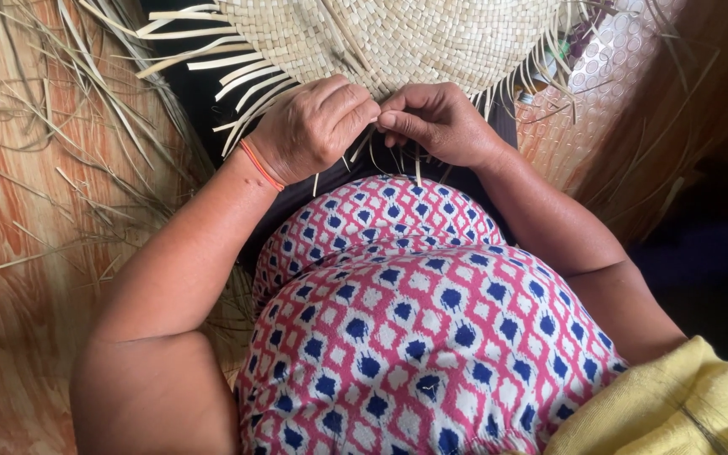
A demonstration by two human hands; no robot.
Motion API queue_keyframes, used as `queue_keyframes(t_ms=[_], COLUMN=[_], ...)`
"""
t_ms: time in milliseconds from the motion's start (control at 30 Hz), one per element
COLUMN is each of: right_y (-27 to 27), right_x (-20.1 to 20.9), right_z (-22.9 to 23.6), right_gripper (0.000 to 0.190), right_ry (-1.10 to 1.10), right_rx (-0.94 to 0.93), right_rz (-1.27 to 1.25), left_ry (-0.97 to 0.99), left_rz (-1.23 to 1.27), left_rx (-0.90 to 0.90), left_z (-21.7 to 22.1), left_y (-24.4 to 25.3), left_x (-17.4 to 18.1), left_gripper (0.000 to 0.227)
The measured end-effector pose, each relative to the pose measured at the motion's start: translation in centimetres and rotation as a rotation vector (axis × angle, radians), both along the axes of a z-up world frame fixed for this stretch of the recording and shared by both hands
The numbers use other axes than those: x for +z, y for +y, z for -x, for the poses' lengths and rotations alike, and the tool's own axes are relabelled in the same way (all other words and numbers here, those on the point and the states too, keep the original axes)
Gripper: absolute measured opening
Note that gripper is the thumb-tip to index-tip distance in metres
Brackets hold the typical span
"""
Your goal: Weaving and finishing the brim of a straw hat by tucking in the loose ends of the straw strands.
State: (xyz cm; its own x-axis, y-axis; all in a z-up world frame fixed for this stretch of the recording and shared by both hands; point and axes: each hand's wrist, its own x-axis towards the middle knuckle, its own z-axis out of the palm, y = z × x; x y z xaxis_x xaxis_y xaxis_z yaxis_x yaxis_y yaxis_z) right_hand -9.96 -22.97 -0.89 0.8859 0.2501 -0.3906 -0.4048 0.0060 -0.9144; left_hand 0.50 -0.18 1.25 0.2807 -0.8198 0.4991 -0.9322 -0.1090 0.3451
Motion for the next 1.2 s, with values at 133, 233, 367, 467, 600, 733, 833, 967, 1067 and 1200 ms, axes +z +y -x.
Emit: queue_keyframes(t_ms=[133,233,367,467,600,733,833,967,1067,1200], right_y=[-0.1,-0.2,0.0,0.2,0.4,0.5,0.5,0.8,0.9,1.5], right_x=[0.2,0.3,0.4,0.6,0.9,0.6,0.5,0.5,0.3,0.7], right_z=[0.0,-0.1,-0.2,-0.2,-0.2,0.0,0.0,0.2,0.4,0.7], right_gripper=[0.007,0.012,0.010,0.012,0.012,0.013,0.013,0.012,0.014,0.016], right_ry=[0.007,-0.001,0.021,0.016,0.002,-0.030,-0.051,-0.060,-0.054,-0.091], right_rx=[-0.011,-0.013,-0.001,-0.020,-0.036,-0.038,-0.046,-0.089,-0.119,-0.161], right_rz=[-0.018,-0.029,0.006,0.013,0.054,0.074,0.065,0.049,0.058,0.072], left_ry=[0.075,0.083,0.029,0.001,0.013,-0.023,0.004,0.034,0.461,0.920], left_rz=[0.002,-0.013,-0.080,-0.065,-0.083,-0.089,-0.084,-0.038,0.163,0.229], left_rx=[-0.053,-0.078,-0.070,-0.053,-0.059,-0.085,-0.064,-0.012,0.231,0.453], left_z=[-0.5,-1.1,-1.3,-1.5,-1.6,-1.8,-1.7,-0.5,1.9,4.4], left_y=[0.0,-0.2,-0.2,-0.3,-0.5,-0.6,-0.5,-0.9,-1.2,-1.4], left_x=[0.5,1.1,0.7,0.9,0.9,0.9,1.1,-0.2,-0.9,2.0], left_gripper=[0.018,0.021,0.017,0.015,0.015,0.013,0.014,0.016,0.012,0.008])
